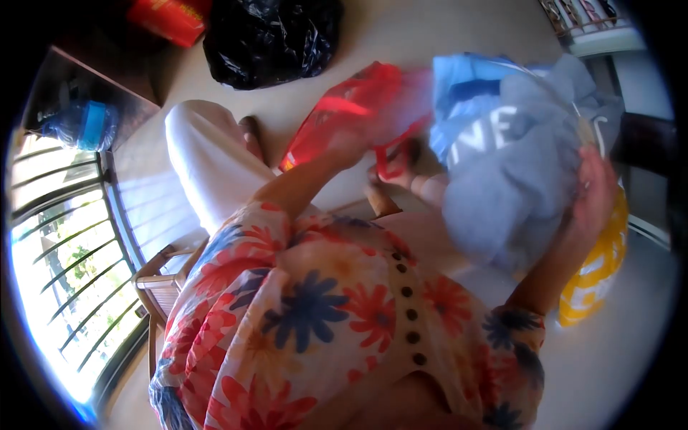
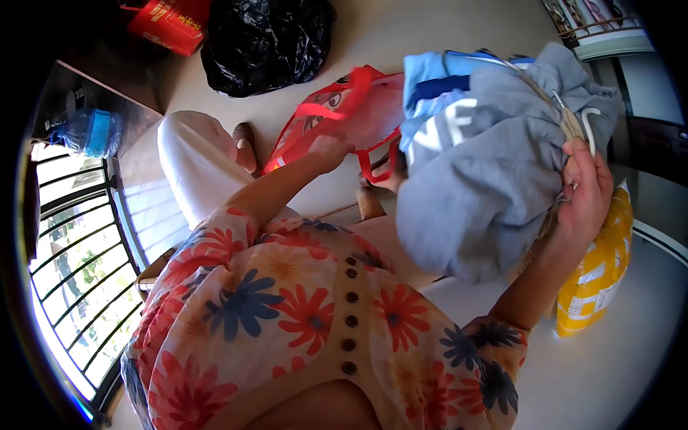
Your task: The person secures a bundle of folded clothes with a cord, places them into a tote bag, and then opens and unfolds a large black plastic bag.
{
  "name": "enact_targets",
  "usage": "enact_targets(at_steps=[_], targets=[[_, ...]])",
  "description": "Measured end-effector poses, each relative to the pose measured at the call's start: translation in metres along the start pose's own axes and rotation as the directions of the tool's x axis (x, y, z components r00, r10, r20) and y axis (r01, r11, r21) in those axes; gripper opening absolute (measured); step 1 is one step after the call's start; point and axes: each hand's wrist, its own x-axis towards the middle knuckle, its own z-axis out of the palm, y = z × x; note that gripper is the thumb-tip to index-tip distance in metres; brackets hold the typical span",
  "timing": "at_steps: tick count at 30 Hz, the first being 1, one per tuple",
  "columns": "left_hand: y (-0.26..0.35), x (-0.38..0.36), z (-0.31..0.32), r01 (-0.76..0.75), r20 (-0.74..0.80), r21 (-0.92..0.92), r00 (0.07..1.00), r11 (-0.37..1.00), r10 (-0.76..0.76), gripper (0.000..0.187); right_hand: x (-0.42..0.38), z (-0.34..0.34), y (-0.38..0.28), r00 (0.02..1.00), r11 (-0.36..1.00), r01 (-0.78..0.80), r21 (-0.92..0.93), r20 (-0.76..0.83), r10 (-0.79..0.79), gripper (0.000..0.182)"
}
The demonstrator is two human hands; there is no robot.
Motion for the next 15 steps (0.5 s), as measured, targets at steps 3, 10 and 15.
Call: enact_targets(at_steps=[3,10,15], targets=[[0.007,-0.002,-0.005,-0.047,-0.160,-0.083,0.987,0.995,0.033,0.023,-0.018,0.016,-0.009,0.993,0.999,-0.028,-0.037,0.111,0.032,0.015],[-0.007,0.002,0.024,-0.231,-0.368,-0.340,0.925,0.912,0.097,0.030,-0.059,0.074,0.014,0.962,0.992,-0.125,-0.035,0.239,0.130,0.018],[-0.025,-0.002,0.056,-0.377,-0.392,-0.475,0.900,0.795,0.193,0.040,-0.070,0.089,0.003,0.932,0.976,-0.160,-0.146,0.305,0.198,0.020]])
